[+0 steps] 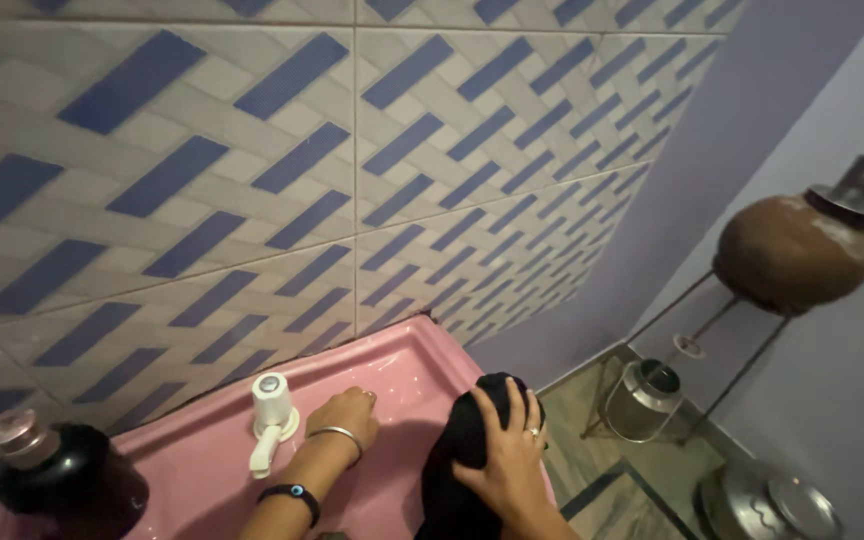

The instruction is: The person washes a black cloth in a pink sink. They apply liquid soap from a pump bottle, rub the cloth, rinse it under running water, and wring it out repeatedly.

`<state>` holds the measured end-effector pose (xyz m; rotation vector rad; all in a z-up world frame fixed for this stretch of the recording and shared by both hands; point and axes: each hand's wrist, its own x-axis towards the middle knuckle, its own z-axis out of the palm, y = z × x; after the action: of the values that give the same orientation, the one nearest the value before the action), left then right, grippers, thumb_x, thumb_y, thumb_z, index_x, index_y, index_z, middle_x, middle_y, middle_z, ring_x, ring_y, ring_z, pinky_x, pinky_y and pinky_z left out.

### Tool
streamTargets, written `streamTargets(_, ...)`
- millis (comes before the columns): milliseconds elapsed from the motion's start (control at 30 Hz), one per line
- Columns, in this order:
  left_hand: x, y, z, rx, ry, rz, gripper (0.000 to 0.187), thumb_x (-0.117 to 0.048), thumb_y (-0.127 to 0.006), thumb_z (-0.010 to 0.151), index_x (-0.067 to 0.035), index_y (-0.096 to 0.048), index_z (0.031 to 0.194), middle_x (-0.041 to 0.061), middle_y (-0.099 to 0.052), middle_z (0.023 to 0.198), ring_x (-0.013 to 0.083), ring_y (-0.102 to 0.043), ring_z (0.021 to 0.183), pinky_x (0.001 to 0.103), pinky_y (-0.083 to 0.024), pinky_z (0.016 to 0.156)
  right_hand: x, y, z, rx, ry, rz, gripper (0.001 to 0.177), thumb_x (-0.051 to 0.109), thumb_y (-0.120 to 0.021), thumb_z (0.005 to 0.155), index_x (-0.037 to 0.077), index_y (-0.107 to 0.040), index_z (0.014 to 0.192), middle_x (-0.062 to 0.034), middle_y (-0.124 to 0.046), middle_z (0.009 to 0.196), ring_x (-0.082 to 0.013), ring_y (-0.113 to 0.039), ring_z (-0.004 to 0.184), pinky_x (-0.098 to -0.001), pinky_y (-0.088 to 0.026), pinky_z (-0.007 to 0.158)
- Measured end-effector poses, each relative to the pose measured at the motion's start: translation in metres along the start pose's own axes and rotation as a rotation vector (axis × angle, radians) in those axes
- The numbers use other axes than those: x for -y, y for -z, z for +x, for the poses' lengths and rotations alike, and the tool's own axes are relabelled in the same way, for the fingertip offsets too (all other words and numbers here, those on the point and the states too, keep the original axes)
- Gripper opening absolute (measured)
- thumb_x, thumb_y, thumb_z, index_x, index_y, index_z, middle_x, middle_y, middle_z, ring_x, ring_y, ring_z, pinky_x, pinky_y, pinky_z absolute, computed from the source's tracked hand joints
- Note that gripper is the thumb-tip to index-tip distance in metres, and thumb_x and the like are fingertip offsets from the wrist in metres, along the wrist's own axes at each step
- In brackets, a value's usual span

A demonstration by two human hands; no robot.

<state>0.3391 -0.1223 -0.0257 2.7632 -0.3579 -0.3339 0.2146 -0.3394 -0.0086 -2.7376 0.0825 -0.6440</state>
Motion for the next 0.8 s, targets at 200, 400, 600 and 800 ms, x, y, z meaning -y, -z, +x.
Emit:
streamTargets(200,-0.002,-0.014,0.014,-0.123,0.076,-0.070,0.022,-0.023,-0.055,0.097,-0.009,-0.069,0.107,0.015,-0.072,0.109,0.0359,-0.068,0.107,0.050,-0.055,0.091,-0.005,-0.007,0.039,0.065,0.360,0.158,0.101,0.032,-0.093,0.049,0.022,-0.054,0.141,-0.0250,-0.028,0.156,-0.0578,-0.021,0.141,-0.0659,-0.028,0.113)
streamTargets(400,-0.005,-0.018,0.017,-0.097,0.054,0.062,0.019,-0.017,-0.060,0.087,-0.015,-0.071,0.102,0.012,-0.070,0.112,0.0350,-0.067,0.108,0.049,-0.056,0.089,0.011,-0.040,0.101,0.291,0.017,0.074,0.125,0.034,-0.099,0.048,0.025,-0.034,0.154,-0.0185,-0.028,0.160,-0.0509,-0.027,0.139,-0.0648,-0.031,0.108)
streamTargets(600,-0.007,-0.029,0.015,-0.145,0.225,-0.037,0.021,-0.031,-0.058,0.100,-0.016,-0.067,0.112,0.013,-0.070,0.109,0.0347,-0.067,0.107,0.046,-0.055,0.091,0.004,-0.079,0.163,0.236,-0.145,0.211,0.123,0.037,-0.099,0.051,0.015,-0.030,0.150,-0.0244,-0.041,0.146,-0.0509,-0.049,0.128,-0.0591,-0.048,0.100)
streamTargets(800,-0.005,-0.037,0.007,-0.177,0.034,0.093,0.020,-0.021,-0.056,0.098,-0.021,-0.071,0.112,0.002,-0.063,0.121,0.0295,-0.064,0.111,0.045,-0.057,0.091,0.002,-0.070,0.160,0.337,-0.220,0.195,0.113,0.032,-0.098,0.054,0.020,-0.036,0.148,-0.0214,-0.043,0.144,-0.0499,-0.052,0.126,-0.0580,-0.050,0.101)
